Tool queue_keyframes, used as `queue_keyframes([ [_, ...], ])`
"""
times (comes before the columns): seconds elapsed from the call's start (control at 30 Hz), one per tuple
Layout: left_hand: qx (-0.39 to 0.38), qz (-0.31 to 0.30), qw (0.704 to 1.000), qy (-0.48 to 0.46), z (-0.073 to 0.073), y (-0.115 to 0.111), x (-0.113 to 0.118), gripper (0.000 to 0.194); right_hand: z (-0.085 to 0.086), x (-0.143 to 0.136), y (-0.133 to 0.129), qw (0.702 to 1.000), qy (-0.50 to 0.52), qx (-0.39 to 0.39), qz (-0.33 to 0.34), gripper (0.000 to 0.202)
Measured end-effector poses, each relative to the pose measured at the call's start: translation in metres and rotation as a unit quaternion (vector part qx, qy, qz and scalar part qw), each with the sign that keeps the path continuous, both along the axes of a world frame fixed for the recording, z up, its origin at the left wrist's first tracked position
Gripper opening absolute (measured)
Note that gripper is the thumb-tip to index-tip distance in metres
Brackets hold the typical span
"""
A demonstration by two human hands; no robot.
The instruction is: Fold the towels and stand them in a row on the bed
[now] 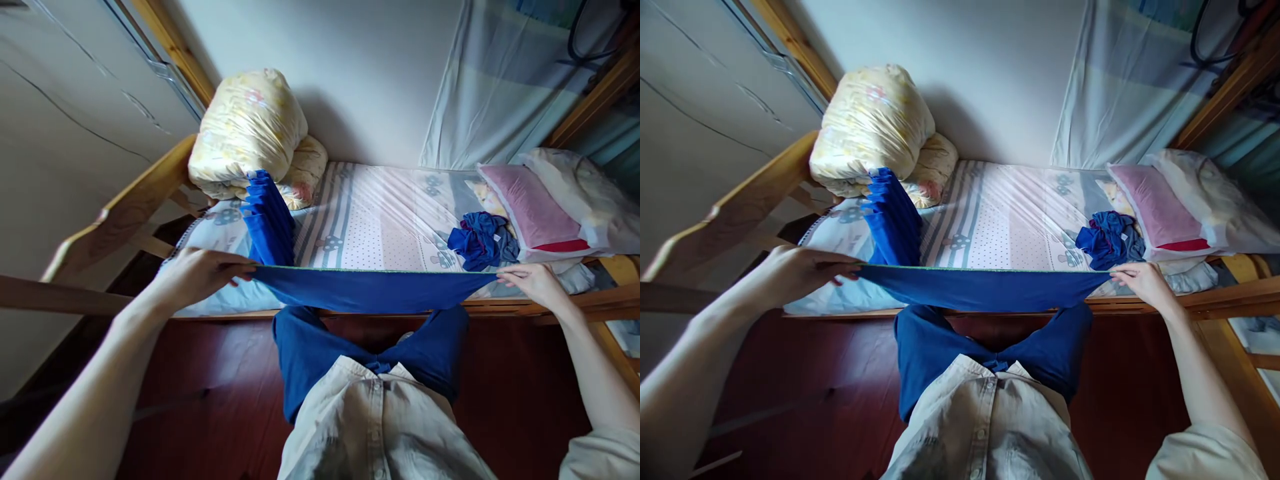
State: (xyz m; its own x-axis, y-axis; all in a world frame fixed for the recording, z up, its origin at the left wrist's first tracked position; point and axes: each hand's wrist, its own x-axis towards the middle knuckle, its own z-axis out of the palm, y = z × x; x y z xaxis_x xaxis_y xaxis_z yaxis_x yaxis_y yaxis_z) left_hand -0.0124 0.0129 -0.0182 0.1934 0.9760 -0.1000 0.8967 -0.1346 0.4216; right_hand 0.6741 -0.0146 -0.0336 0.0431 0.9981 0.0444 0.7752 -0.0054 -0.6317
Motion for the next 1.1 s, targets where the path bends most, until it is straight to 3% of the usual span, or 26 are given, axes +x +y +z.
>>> queue_keyframes([
  [0.1,-0.011,0.005,1.000,0.008,-0.020,0.043,0.014,0.036,-0.004,-0.004,0.040,0.999,-0.015,-0.031,0.030,0.025],
  [0.23,-0.033,0.037,0.999,0.017,-0.036,0.100,0.040,0.029,-0.013,-0.016,0.097,0.998,-0.058,-0.032,0.015,0.014],
  [0.37,0.102,0.087,0.991,0.013,-0.038,0.138,0.054,0.025,-0.021,-0.024,0.142,0.992,-0.096,0.080,-0.034,0.014],
  [0.5,0.254,0.131,0.957,-0.040,-0.039,0.149,0.053,0.029,-0.026,-0.022,0.163,0.972,-0.075,0.212,-0.070,0.021],
  [0.63,0.339,0.094,0.932,-0.092,-0.054,0.135,0.049,0.034,-0.040,-0.021,0.161,0.960,-0.046,0.273,-0.049,0.025],
  [0.73,0.325,0.075,0.939,-0.085,-0.083,0.120,0.045,0.041,-0.062,-0.023,0.152,0.963,-0.039,0.267,-0.031,0.025],
  [0.9,0.221,0.060,0.971,-0.062,-0.154,0.097,0.038,0.051,-0.121,-0.033,0.134,0.980,-0.020,0.198,-0.011,0.025],
  [1.1,0.065,0.058,0.996,-0.017,-0.233,0.069,0.042,0.052,-0.195,-0.057,0.105,0.996,-0.089,0.003,-0.018,0.032],
])
